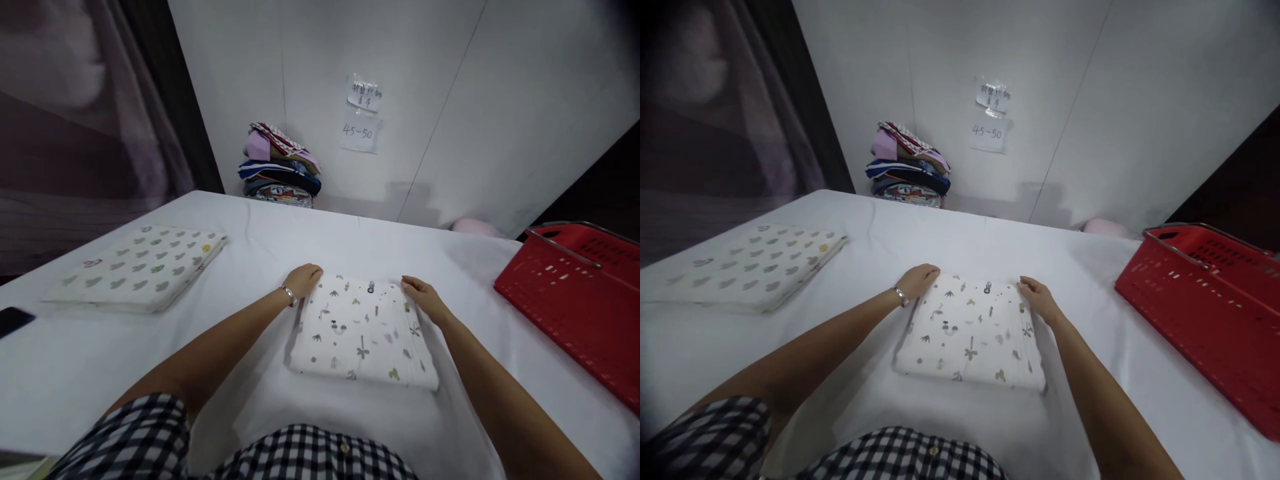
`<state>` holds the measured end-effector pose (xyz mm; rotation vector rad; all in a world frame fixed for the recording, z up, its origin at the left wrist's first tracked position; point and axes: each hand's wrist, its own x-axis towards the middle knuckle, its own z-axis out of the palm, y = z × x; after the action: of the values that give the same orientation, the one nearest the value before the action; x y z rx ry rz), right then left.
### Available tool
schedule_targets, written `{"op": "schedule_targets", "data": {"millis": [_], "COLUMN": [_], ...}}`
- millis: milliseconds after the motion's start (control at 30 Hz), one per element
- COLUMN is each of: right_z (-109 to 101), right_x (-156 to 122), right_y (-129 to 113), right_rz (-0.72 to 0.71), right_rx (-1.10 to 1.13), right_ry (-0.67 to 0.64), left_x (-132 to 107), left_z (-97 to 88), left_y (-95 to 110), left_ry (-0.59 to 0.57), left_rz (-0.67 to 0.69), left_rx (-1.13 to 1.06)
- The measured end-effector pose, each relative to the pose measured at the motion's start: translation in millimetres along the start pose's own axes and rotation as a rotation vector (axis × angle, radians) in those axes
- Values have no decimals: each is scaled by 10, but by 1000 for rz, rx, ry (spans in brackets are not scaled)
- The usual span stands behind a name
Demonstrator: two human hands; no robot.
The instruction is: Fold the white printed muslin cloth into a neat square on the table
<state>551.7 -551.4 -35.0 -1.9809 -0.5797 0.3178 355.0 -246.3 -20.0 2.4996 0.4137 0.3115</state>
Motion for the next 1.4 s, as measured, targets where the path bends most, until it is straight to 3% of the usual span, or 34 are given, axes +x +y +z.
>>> {"op": "schedule_targets", "data": {"millis": [67, 233, 400, 533, 667, 933, 1133, 1300, 1400], "right_z": [-37, -9, 21, -5, 0, 49, 98, 23, -47], "right_x": [-9, 33, 12, -98, -146, -15, 109, 156, 207], "right_y": [26, 82, 59, 5, -9, -38, 105, 101, -19], "right_rz": [-21, -66, -226, -118, -8, -74, 28, 18, -23], "right_rx": [-63, -126, -303, -470, -386, -272, -89, -217, -286], "right_ry": [-1, -46, 74, 134, 95, 196, 134, 26, -115], "left_x": [-2, 18, -2, -48, -71, -88, -54, -3, 66], "left_z": [-12, 19, 70, 85, 111, 121, 151, 134, 80], "left_y": [4, 15, 47, 48, 24, 42, 77, 66, 54], "left_ry": [-12, -52, -2, 14, 15, 16, 21, -6, -77], "left_rz": [62, 63, 36, -9, -25, -60, -85, -117, -132], "left_rx": [22, 14, -38, -59, -74, -86, -9, 37, 0]}}
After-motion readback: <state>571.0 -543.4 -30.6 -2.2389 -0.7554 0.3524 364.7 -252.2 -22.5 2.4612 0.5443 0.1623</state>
